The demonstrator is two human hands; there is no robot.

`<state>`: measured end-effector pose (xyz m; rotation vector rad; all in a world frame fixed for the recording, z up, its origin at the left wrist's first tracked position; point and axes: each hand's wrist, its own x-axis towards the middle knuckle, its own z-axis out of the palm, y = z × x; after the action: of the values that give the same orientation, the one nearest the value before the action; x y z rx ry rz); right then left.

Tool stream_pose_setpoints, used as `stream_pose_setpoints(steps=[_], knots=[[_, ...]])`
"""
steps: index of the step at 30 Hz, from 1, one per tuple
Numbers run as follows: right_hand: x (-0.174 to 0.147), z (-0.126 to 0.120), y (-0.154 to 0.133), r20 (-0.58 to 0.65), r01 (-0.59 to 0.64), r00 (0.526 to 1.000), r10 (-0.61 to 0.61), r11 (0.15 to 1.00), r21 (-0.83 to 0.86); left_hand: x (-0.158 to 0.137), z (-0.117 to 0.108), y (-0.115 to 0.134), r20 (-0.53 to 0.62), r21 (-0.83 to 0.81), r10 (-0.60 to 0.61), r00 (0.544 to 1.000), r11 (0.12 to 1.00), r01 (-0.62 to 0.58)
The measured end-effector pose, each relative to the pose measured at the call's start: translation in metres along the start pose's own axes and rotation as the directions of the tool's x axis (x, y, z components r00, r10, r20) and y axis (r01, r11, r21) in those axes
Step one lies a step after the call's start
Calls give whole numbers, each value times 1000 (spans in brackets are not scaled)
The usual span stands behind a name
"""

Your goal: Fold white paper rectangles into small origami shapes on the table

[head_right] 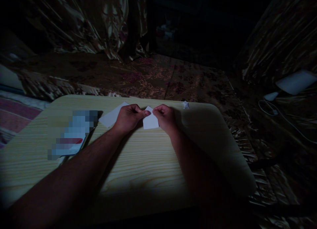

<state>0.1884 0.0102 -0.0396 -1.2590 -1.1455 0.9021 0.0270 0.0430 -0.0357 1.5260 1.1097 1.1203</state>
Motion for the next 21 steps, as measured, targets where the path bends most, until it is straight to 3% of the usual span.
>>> stream_pose_setpoints(steps=[16,21], knots=[[3,-1,4,-22,-1,1000,2,998,64,1,-1,-3,15,-153,25,1000,988,-22],[0,2,2,68,-9,998,8,1000,1,-2,1,4,150,-214,4,989,976,28]])
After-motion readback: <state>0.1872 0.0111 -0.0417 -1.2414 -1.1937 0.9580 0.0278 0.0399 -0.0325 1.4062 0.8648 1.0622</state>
